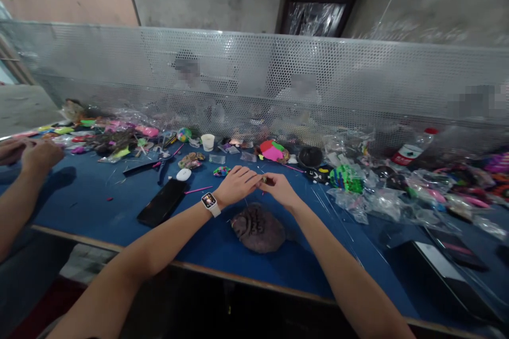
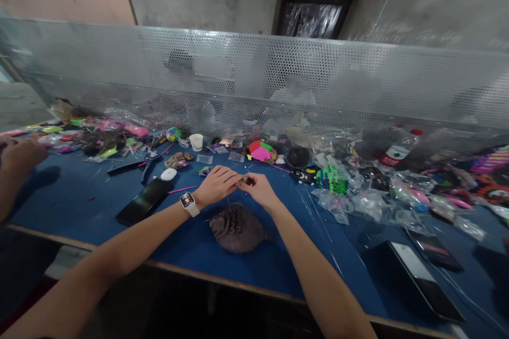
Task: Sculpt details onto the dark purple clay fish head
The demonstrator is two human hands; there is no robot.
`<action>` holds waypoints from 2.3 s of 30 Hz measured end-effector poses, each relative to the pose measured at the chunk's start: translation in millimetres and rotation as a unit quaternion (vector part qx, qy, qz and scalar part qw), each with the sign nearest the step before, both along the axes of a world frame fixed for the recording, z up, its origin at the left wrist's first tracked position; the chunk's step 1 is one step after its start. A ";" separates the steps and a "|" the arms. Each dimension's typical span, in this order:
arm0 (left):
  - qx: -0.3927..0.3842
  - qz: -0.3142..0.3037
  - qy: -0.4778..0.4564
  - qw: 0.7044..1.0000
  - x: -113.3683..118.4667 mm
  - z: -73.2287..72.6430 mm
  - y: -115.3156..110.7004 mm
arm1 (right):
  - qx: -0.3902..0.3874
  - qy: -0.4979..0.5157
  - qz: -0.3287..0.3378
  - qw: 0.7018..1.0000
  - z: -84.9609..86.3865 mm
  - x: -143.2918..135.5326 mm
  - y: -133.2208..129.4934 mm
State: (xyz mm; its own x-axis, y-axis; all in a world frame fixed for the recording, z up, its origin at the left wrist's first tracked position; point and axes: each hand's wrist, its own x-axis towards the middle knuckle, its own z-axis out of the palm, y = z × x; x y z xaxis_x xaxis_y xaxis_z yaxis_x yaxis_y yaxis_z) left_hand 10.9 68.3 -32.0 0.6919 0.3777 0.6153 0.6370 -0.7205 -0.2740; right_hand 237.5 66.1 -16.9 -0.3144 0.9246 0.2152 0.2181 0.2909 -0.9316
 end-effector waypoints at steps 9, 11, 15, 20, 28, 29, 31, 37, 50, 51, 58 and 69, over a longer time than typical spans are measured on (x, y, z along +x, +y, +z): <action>-0.013 -0.014 -0.008 1.000 -8.1 3.3 3.5 | 0.089 -0.042 -0.044 0.994 5.3 -14.8 -5.2; -0.029 -0.021 0.004 0.999 -10.0 7.0 4.1 | 0.125 -0.098 -0.070 0.985 7.0 -15.5 -8.8; -0.074 -0.050 0.058 0.994 -12.6 11.4 7.3 | 0.166 -0.221 -0.075 0.958 10.5 -15.4 -15.3; -0.094 -0.051 0.023 0.994 -14.5 8.3 11.9 | 0.162 -0.236 -0.046 0.957 16.3 -16.2 -20.5; -0.071 -0.072 -0.030 0.994 -11.5 9.9 2.8 | 0.276 -0.254 -0.007 0.927 24.2 -6.2 -38.9; -0.058 -0.067 -0.024 0.996 -11.0 11.3 2.0 | 0.288 -0.270 -0.013 0.919 24.8 -5.8 -38.1; -0.040 -0.058 -0.002 0.997 -10.8 14.1 1.7 | 0.297 -0.294 -0.017 0.908 25.6 -5.9 -34.5; -0.071 -0.057 0.037 0.995 -7.3 13.8 4.8 | 0.273 -0.266 0.048 0.923 21.2 1.1 -23.5; -0.190 0.039 -0.029 0.981 -2.5 15.0 -6.8 | 0.275 -0.099 -0.134 0.947 21.2 38.5 -10.4; -0.202 0.047 -0.037 0.977 -1.3 13.5 -6.8 | 0.259 -0.055 -0.150 0.953 21.3 38.7 -11.7; -0.267 0.063 -0.154 0.949 1.1 1.4 1.3 | 0.150 0.166 -0.091 0.970 22.5 19.7 -17.7; -0.445 -0.142 -0.355 0.810 17.6 -6.6 -14.1 | 0.052 0.107 0.052 0.991 -3.4 -5.5 -20.6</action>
